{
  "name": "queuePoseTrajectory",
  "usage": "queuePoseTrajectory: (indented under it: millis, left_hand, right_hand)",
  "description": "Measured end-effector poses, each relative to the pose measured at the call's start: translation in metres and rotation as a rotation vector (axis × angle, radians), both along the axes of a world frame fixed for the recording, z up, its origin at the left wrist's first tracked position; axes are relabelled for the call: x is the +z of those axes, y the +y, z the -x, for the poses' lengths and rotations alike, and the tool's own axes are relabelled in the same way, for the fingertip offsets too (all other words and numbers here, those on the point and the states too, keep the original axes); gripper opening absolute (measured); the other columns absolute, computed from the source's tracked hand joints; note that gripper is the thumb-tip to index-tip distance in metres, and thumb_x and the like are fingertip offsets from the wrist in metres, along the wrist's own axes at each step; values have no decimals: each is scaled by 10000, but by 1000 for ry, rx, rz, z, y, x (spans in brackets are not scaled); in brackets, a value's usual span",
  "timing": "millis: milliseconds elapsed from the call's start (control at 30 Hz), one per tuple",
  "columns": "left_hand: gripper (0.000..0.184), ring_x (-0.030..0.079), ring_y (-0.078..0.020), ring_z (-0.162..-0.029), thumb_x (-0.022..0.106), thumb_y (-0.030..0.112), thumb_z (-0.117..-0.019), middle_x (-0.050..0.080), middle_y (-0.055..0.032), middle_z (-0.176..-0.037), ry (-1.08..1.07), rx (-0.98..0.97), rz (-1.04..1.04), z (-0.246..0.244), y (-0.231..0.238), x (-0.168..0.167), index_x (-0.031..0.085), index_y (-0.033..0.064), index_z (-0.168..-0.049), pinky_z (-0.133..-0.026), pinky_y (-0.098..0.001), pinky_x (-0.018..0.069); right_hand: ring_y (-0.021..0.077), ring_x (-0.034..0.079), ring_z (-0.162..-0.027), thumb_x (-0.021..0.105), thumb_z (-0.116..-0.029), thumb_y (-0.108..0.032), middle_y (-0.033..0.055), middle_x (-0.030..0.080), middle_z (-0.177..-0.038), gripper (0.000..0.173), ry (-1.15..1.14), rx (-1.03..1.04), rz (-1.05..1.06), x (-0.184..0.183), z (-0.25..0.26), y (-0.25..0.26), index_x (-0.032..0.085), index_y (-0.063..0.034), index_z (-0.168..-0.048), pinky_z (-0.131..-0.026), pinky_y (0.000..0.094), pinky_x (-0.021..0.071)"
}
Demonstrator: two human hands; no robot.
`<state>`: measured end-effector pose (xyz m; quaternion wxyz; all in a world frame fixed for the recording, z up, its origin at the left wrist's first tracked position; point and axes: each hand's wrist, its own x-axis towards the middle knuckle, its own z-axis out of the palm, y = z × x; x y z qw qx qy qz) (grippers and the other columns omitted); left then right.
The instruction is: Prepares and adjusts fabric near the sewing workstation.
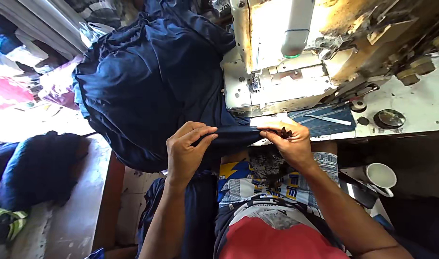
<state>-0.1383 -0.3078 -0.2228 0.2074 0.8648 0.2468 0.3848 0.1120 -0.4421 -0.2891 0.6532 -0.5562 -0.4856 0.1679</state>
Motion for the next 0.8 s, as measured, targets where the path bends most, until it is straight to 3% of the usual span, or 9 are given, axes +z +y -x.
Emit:
queuePoseTrajectory:
  millis: [133,267,333,400,467,567,600,733,800]
  left_hand:
    - [142,658,-107,-1026,805,174,-896,684,-2,-1069,-9,35,-58,-5,0,0,772,122,-1025,-879,-284,582]
    - [113,612,-181,-1201,676,165,-995,623,-45,-1265,-67,-82,97,-25,5,-2,681,90,-1079,-990,-376,565]
    - [113,663,-180,-1129,586,134,-1042,678,-48,-1210,-142,-157,233,-43,4,-2,603,78,-1139,-948,-381,580]
    - [126,665,-123,-904,568,141,-1053,676,-28,-1043,-152,-155,302,-63,5,0,566,100,-1172,-757,-290,582]
    - [125,627,-97,-811,579,153,-1049,652,-22,-979,-87,-124,265,-85,16,6,580,102,-1163,-682,-257,543]
    - [149,678,-94,-1001,613,197,-1032,711,-16,-1065,49,-103,60,-122,55,5,674,87,-1113,-903,-324,572]
    - [158,677,-105,-1021,620,231,-1027,713,-9,-1074,110,-81,6,-132,68,1,695,110,-1095,-913,-358,564]
    - [155,678,-178,-1011,638,263,-1006,692,-31,-1091,255,17,-47,-156,88,-10,733,151,-1058,-856,-459,570]
    - [161,682,-190,-1021,649,276,-1000,698,-35,-1115,277,76,-18,-162,86,-7,745,166,-1068,-855,-468,563]
  right_hand:
    - [105,670,-812,806,-866,-66,21,723,-956,154,43,-25,26,-4,1,-2,816,-116,-1012,-704,248,590]
    - [120,652,-811,771,-902,-87,37,702,-983,99,118,19,110,-14,3,-5,804,-109,-994,-704,267,579]
    - [103,632,-777,755,-917,-101,38,680,-951,90,167,69,153,-18,5,-7,797,-91,-996,-692,254,566]
    - [83,662,-747,722,-951,-106,33,733,-889,99,212,133,185,-19,7,-7,784,-60,-1014,-706,251,574]
    - [71,678,-752,679,-987,-136,22,742,-851,123,219,155,229,-18,7,-5,767,-52,-1009,-722,251,578]
    - [57,615,-661,687,-975,-169,-2,680,-748,121,220,78,266,-21,4,5,742,-70,-933,-634,235,528]
    - [54,590,-627,706,-958,-173,-8,656,-717,113,224,37,270,-23,3,8,740,-73,-916,-601,230,511]
    - [45,529,-567,758,-890,-134,-23,608,-657,67,276,-58,236,-24,-1,19,730,-79,-861,-537,212,450]
    - [58,555,-580,764,-870,-85,-8,640,-685,68,315,-60,186,-23,-3,21,741,-67,-932,-537,215,470]
